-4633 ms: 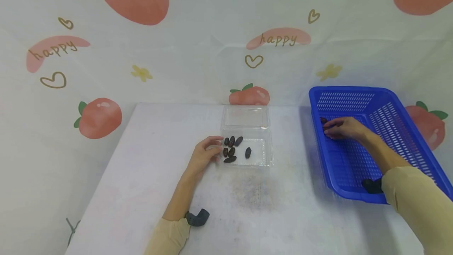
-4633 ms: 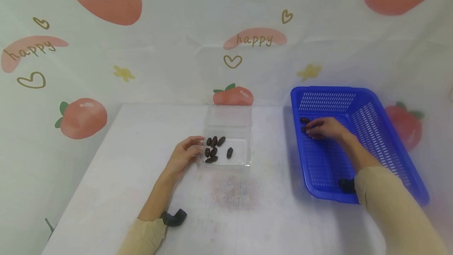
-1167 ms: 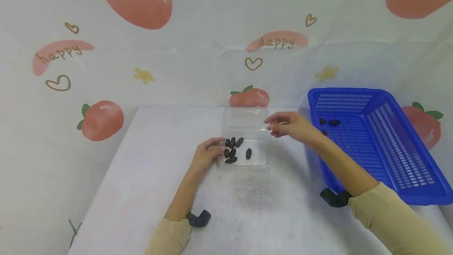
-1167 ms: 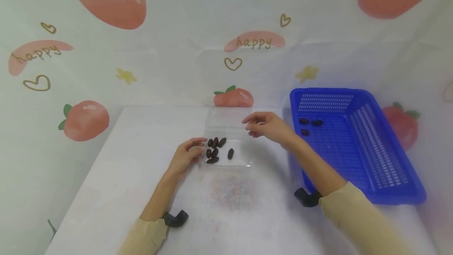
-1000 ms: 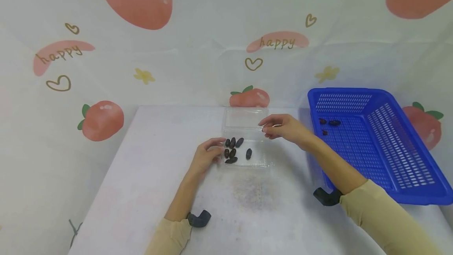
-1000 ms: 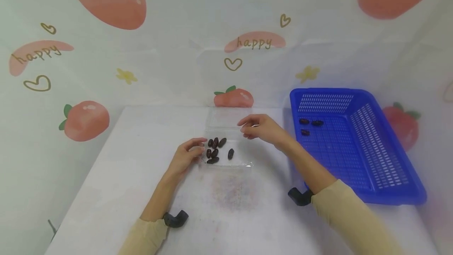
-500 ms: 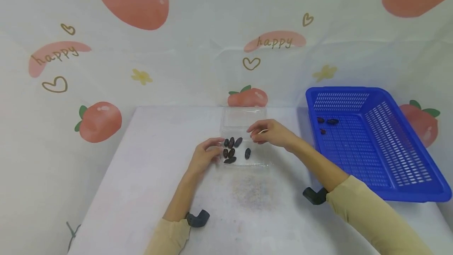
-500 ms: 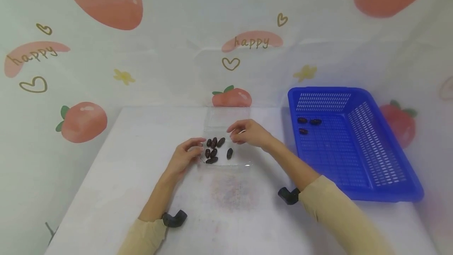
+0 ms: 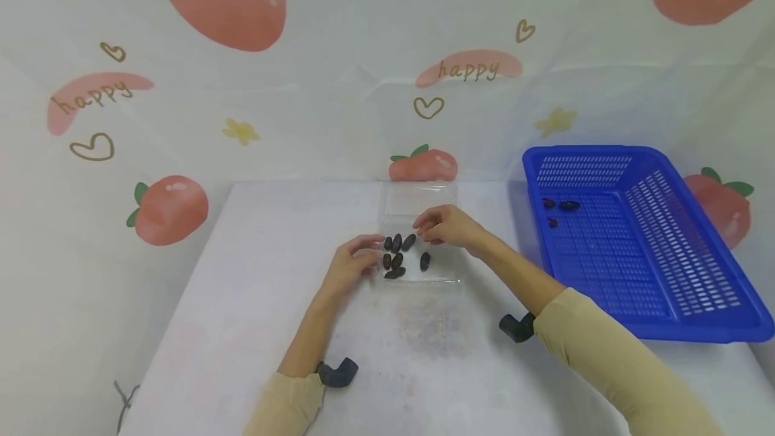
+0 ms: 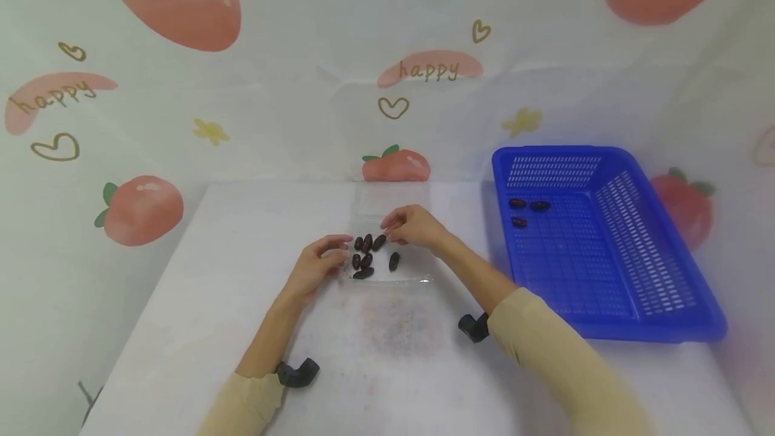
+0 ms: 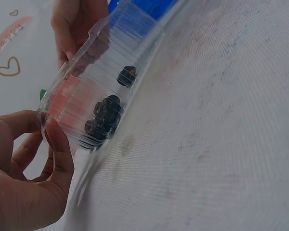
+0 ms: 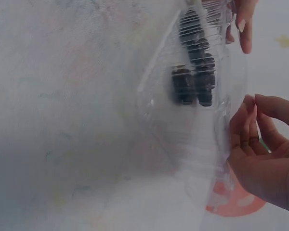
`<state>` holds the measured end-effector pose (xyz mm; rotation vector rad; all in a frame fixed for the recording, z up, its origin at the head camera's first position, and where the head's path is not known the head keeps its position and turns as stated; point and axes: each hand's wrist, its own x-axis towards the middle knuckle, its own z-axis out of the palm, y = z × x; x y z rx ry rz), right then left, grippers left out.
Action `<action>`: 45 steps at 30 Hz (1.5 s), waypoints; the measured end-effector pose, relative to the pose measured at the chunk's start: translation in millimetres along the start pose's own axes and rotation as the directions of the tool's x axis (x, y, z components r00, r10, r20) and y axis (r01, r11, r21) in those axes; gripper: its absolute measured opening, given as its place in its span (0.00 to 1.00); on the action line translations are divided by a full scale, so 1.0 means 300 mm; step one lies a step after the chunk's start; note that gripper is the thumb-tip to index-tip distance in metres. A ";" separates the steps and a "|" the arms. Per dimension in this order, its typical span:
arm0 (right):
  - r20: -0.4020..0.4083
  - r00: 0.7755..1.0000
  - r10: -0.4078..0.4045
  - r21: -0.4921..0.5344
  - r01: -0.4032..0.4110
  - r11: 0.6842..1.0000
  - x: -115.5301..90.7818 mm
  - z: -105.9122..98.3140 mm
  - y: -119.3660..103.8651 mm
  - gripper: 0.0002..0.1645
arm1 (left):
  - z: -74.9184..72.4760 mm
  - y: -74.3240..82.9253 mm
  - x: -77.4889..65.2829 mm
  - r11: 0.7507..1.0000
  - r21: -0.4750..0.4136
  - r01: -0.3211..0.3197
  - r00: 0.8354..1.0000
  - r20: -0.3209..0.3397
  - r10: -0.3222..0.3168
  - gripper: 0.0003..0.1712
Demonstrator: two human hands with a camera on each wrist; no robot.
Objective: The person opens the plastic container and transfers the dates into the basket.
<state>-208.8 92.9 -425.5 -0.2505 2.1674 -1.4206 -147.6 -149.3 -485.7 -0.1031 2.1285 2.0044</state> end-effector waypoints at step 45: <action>-0.096 0.995 0.037 -0.400 -0.073 0.914 -0.017 0.141 0.066 0.21 | 0.009 -0.011 0.003 0.999 -0.051 0.009 1.000 0.007 -0.009 0.21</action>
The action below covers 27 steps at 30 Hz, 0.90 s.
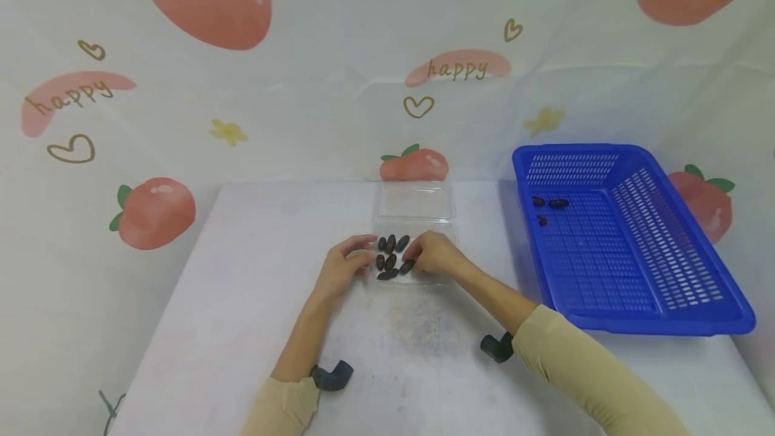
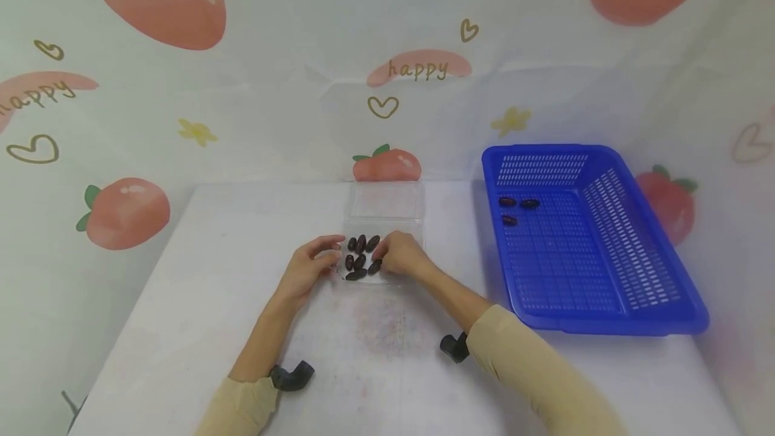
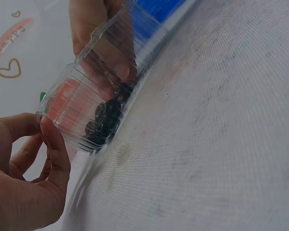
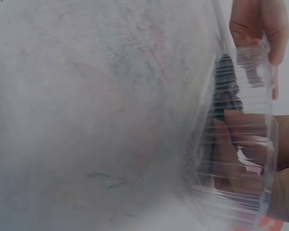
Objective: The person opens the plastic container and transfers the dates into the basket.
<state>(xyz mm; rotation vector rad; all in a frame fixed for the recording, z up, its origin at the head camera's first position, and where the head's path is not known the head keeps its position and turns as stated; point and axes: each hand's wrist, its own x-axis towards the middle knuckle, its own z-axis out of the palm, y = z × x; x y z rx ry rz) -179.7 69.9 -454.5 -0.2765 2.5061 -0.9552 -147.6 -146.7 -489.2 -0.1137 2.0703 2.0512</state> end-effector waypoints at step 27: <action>-0.042 0.996 -0.077 -0.057 0.074 0.996 -0.028 0.001 -0.016 0.09 | 0.001 -0.014 0.008 1.000 0.007 -0.016 1.000 0.000 0.016 0.21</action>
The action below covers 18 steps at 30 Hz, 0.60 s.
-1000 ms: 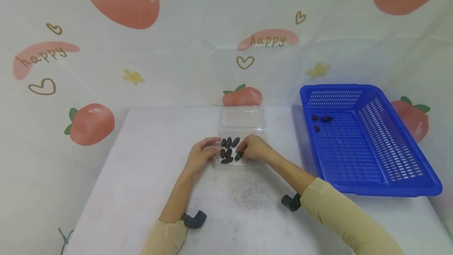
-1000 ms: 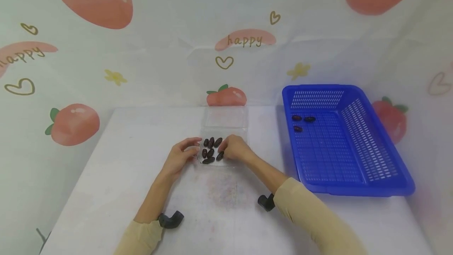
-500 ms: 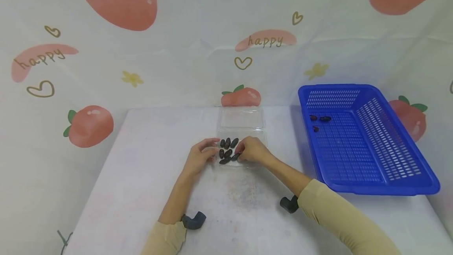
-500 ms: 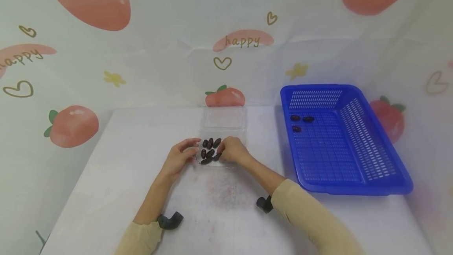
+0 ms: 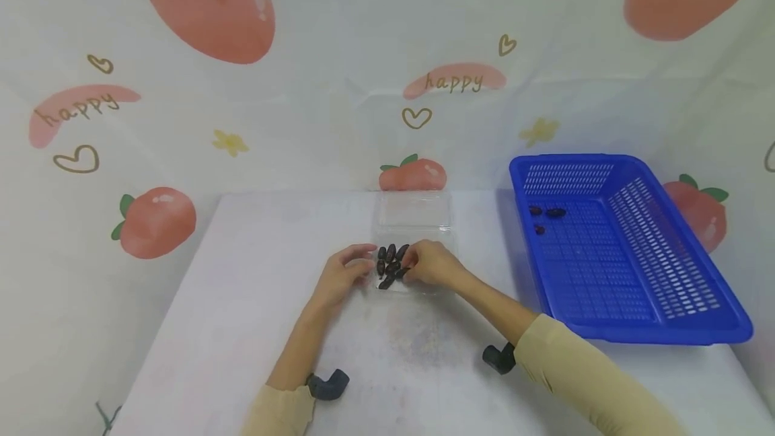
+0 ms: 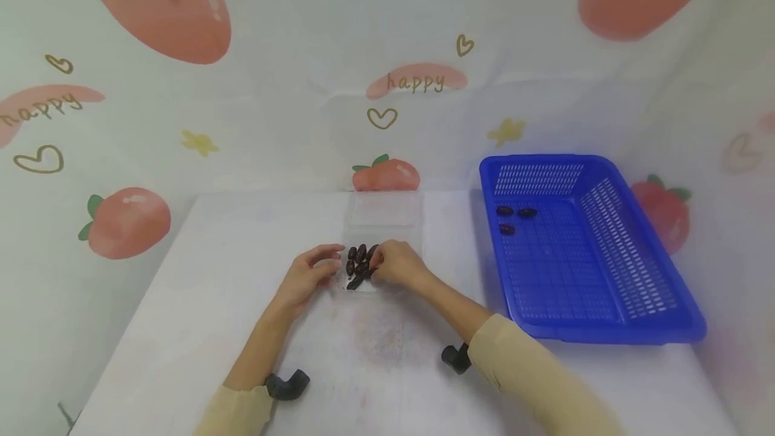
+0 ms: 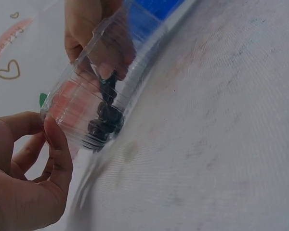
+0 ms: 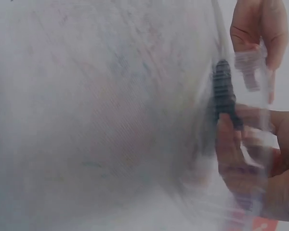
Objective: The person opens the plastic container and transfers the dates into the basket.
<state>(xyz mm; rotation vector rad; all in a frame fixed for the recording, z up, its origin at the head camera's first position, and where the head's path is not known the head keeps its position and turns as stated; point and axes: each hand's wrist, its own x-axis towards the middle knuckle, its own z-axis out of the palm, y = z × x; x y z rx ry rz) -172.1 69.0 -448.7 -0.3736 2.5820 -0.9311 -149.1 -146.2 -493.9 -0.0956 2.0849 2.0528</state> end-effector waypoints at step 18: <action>0.049 0.999 0.010 0.227 -0.021 0.974 -0.003 -0.088 -0.018 0.11 | -0.002 0.003 -0.013 1.000 0.014 0.000 1.000 -0.008 0.000 0.21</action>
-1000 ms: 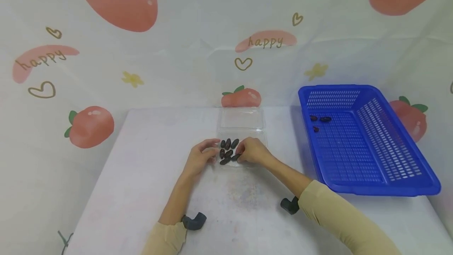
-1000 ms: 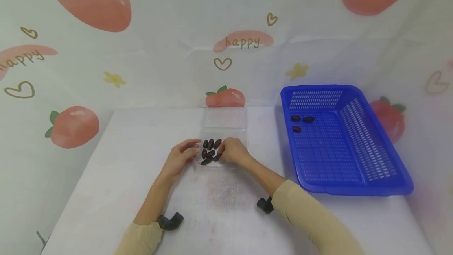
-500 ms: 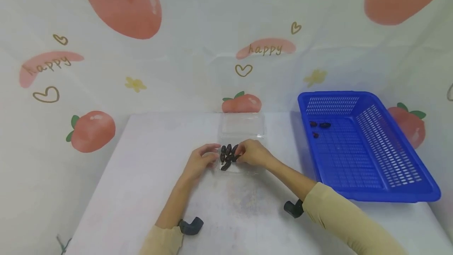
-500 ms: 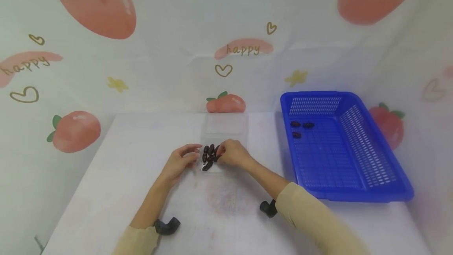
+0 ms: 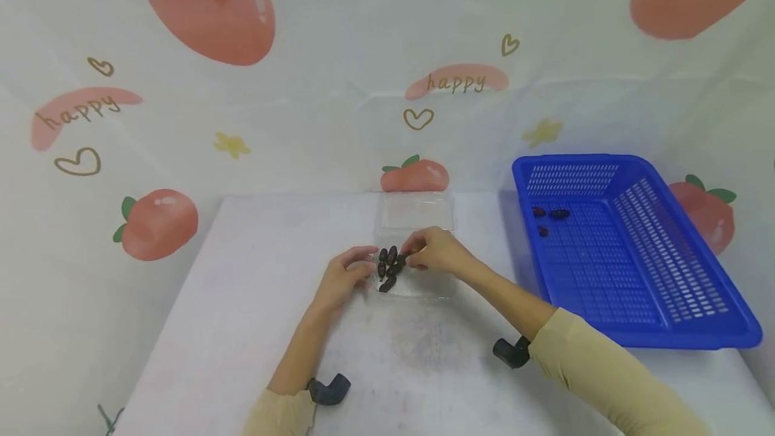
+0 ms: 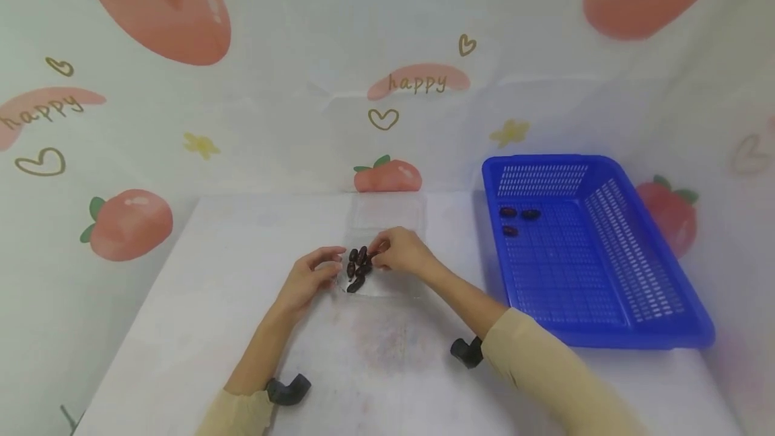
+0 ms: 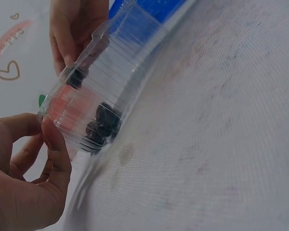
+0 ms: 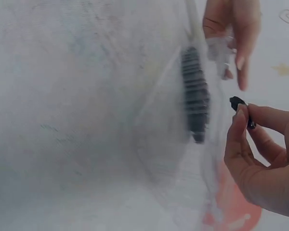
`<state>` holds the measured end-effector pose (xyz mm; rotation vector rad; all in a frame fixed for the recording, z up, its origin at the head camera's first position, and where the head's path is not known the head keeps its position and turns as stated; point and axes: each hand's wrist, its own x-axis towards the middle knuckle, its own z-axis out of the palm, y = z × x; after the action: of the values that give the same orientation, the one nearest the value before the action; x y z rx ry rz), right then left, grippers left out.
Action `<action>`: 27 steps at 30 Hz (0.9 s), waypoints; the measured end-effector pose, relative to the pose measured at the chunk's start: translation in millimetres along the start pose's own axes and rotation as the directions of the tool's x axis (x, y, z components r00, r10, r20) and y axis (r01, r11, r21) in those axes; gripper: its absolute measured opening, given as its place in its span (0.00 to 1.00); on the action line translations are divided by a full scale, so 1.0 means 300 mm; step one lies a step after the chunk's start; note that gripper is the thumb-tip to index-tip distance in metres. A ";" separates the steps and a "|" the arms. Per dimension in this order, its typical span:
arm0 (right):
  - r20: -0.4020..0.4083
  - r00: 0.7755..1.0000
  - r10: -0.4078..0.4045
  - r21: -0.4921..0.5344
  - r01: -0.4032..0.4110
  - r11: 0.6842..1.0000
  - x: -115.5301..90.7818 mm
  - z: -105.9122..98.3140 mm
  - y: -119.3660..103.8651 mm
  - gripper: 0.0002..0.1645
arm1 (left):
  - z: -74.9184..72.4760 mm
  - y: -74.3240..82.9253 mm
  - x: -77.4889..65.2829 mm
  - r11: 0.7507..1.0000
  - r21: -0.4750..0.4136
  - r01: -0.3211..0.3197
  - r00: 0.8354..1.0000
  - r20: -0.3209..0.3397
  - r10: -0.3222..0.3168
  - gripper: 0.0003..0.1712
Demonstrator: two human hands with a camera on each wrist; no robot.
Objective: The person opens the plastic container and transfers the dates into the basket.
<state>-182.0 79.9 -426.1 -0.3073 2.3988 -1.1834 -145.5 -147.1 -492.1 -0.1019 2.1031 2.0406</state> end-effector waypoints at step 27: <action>-0.065 0.998 0.022 0.383 0.004 0.924 -0.176 -0.384 0.099 0.23 | -0.016 0.013 0.002 0.998 0.047 0.030 0.999 0.022 -0.031 0.20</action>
<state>-191.3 198.2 -372.8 -0.1303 2.1544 -1.6452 -147.4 -151.6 -488.3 -0.1023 2.1209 1.9650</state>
